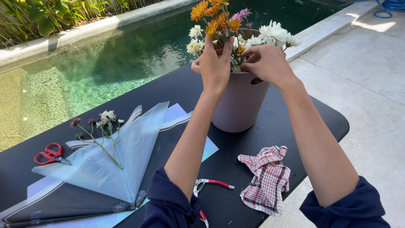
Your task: The person selects flowers from a bucket, trims the stems using shears, and places them into a wrapping to form an arrangement.
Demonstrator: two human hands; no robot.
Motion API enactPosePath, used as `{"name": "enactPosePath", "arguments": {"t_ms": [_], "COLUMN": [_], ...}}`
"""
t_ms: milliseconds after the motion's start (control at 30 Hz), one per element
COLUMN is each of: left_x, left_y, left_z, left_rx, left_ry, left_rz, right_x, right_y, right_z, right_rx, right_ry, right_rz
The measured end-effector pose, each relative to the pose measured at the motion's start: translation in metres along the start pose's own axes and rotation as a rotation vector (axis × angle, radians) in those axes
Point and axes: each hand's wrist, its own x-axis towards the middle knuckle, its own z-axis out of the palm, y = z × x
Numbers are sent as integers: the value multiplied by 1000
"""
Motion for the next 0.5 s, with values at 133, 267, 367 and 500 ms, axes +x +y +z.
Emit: {"name": "enactPosePath", "arguments": {"t_ms": [133,267,367,500], "left_x": [-2,-1,2,14], "left_y": [7,6,-4,-32], "left_z": [-2,3,12,18], "left_rx": [-7,-60,-3,2], "left_ry": [-9,-46,-87,-106], "left_rz": [7,63,67,174], "right_x": [-5,9,15,22], "right_y": [-9,7,15,24], "right_z": [-7,3,12,18], "right_rx": [63,56,4,1], "right_ry": [-52,71,155,120], "right_rz": [-35,-210,-302,-303]}}
